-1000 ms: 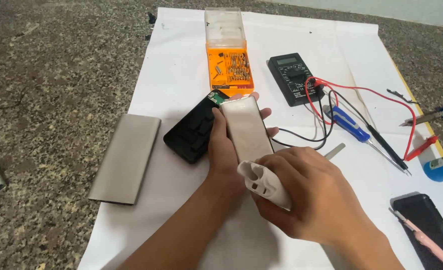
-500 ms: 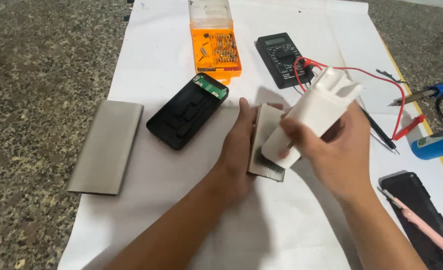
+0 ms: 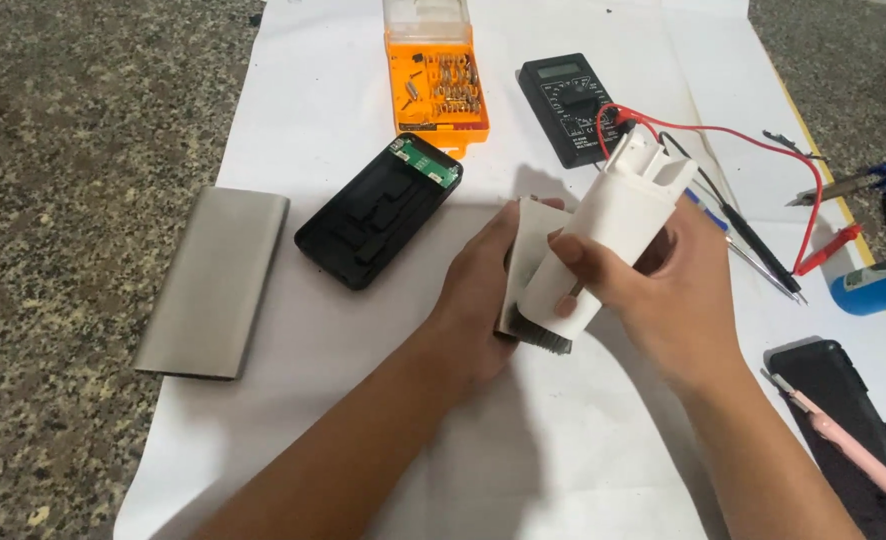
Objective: Polishing the outer metal casing of an electronic device using a cloth and a plastic guide
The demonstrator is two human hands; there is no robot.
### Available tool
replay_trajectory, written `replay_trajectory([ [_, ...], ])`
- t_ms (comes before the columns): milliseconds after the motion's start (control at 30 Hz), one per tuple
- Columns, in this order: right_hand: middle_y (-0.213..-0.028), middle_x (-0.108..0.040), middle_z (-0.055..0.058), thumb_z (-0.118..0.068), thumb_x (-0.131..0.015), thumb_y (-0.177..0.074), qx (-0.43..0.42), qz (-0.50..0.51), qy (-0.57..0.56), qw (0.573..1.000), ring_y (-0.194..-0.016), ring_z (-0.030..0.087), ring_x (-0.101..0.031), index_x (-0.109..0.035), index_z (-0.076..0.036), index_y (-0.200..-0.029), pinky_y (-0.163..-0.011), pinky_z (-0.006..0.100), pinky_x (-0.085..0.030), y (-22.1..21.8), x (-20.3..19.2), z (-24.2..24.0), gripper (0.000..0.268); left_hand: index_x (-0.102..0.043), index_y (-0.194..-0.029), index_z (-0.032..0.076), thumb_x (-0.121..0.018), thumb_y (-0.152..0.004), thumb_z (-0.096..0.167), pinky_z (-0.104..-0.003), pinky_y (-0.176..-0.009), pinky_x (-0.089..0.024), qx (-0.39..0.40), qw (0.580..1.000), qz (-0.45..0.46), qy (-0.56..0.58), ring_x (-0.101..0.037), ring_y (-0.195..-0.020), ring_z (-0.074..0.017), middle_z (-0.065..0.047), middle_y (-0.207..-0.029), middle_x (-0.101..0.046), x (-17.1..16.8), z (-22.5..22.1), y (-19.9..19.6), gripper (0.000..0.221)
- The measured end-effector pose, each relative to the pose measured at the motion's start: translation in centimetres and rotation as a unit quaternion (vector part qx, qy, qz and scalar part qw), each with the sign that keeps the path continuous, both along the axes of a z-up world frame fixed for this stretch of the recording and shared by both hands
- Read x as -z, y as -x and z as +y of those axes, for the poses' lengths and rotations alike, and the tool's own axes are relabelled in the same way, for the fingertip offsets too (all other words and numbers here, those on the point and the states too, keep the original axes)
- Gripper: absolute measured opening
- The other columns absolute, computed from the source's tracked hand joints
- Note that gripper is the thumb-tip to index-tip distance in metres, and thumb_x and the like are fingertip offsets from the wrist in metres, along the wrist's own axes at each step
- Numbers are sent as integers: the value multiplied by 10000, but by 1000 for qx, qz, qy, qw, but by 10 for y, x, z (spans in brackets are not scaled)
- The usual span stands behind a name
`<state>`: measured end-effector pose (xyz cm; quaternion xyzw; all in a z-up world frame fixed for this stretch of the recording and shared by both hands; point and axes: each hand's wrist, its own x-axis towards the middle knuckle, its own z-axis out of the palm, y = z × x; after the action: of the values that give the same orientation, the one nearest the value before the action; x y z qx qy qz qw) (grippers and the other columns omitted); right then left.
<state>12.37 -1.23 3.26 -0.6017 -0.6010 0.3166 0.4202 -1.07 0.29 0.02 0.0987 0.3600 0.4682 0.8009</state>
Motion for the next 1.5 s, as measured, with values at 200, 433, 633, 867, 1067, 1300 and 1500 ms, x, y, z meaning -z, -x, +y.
replay_trajectory([
  [200,-809,-585,-15,-244,-765,-830,1,67,38,997,-711,86,-521,-559,-109,-956,-553,259,-423,5,-4,2,276,-692,-1192,169,-493,-1028,407,-334,-568,-505,14,1000,13,19,-608,-696,-201,-58,-959,-695,0,1,1,351],
  [433,-829,-616,3,-236,-787,-838,-4,99,40,994,-740,95,-597,-547,-103,-1046,-555,260,-478,3,2,3,344,-691,-1232,161,-475,-1036,431,-351,-663,-532,8,999,23,34,-656,-865,-215,-65,-1028,-713,-3,1,0,397],
  [633,-798,-630,6,-241,-755,-872,-7,105,67,992,-680,99,-592,-579,-91,-1008,-578,250,-470,5,0,5,268,-677,-1221,151,-398,-1097,440,-377,-699,-562,3,1000,8,21,-669,-901,-241,-106,-1068,-713,6,4,-2,420],
  [867,-802,-661,89,-231,-729,-890,32,181,143,972,-615,192,-610,-639,-46,-1060,-477,339,-486,13,-10,3,267,-667,-1169,102,-409,-1088,414,-382,-744,-553,13,998,-57,-4,-658,-858,-245,-105,-972,-687,19,10,-3,413],
  [1067,-822,-645,52,-261,-729,-905,26,165,162,973,-689,170,-623,-603,-89,-1046,-499,328,-467,12,-9,4,255,-667,-1176,138,-392,-1100,449,-397,-674,-548,29,998,-44,19,-652,-759,-245,-103,-995,-709,17,9,-2,422],
  [1300,-802,-659,98,-235,-722,-896,6,196,150,969,-603,199,-604,-630,-39,-1060,-470,351,-477,12,-7,3,271,-667,-1198,139,-373,-1107,468,-380,-702,-537,37,998,-48,18,-654,-777,-239,-100,-1019,-714,19,9,-1,450],
  [1500,-742,-617,52,-221,-736,-888,1,162,93,982,-561,158,-597,-560,-79,-990,-413,319,-467,6,-4,3,248,-678,-1167,161,-428,-1087,459,-381,-670,-554,25,998,-46,31,-663,-824,-239,-87,-1022,-720,19,9,-5,397],
])
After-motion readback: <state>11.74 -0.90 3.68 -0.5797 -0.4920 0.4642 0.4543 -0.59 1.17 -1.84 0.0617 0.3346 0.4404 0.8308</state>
